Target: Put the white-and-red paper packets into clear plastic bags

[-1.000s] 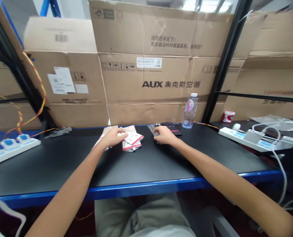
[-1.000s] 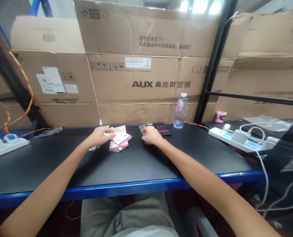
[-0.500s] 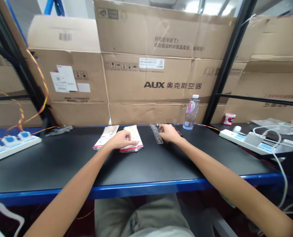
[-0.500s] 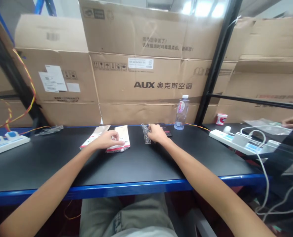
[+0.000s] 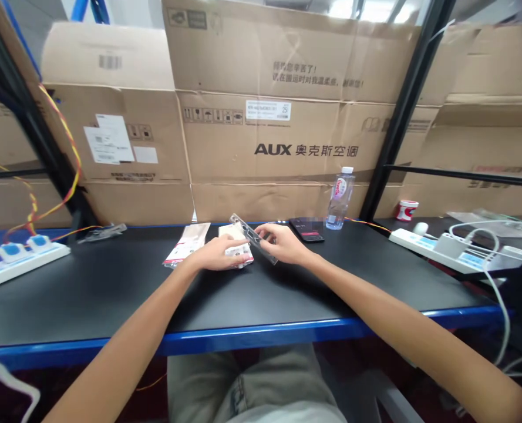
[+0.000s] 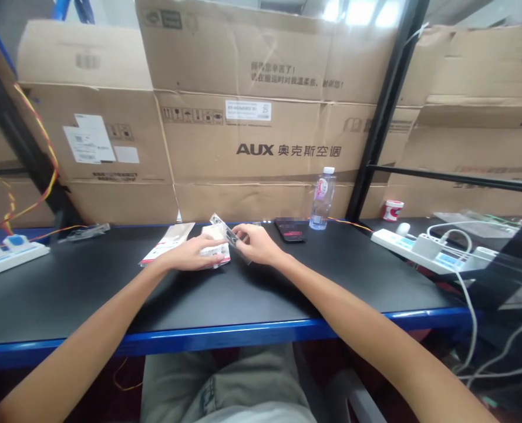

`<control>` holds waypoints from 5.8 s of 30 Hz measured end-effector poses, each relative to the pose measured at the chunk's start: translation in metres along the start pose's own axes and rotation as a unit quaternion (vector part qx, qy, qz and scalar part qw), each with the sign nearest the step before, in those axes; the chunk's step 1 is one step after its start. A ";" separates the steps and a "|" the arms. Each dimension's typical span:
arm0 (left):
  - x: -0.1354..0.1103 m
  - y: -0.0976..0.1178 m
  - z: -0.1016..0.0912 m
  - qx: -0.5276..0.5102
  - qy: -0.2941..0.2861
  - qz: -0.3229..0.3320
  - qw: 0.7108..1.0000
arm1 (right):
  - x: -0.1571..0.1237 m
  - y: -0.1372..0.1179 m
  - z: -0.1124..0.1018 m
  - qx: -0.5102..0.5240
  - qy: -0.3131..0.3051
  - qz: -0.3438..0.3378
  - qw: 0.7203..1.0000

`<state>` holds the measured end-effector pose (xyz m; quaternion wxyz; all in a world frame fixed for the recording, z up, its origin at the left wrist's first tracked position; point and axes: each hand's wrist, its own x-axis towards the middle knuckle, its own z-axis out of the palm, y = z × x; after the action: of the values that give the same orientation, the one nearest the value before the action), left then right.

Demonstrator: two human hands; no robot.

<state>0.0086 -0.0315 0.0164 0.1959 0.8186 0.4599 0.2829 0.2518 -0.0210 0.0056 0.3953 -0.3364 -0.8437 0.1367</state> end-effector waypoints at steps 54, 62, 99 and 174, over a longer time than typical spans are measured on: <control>0.015 -0.015 0.009 0.141 0.114 -0.068 0.981 | 0.001 -0.001 -0.023 -0.001 -0.108 0.207 0.973; 0.013 0.001 0.010 0.135 0.164 -0.020 0.977 | 0.001 -0.019 -0.017 0.252 -0.071 0.176 0.949; 0.010 0.023 0.011 -0.165 0.183 -0.062 0.967 | -0.005 -0.027 -0.001 0.131 0.073 -0.045 0.988; 0.018 -0.011 -0.012 -0.453 0.249 -0.151 0.843 | -0.012 -0.018 0.009 -0.002 -0.067 0.002 0.998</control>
<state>0.0016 -0.0096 0.0238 0.4640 0.4610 0.4322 0.6208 0.2424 -0.0418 0.0018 0.3372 -0.3291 -0.8677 0.1580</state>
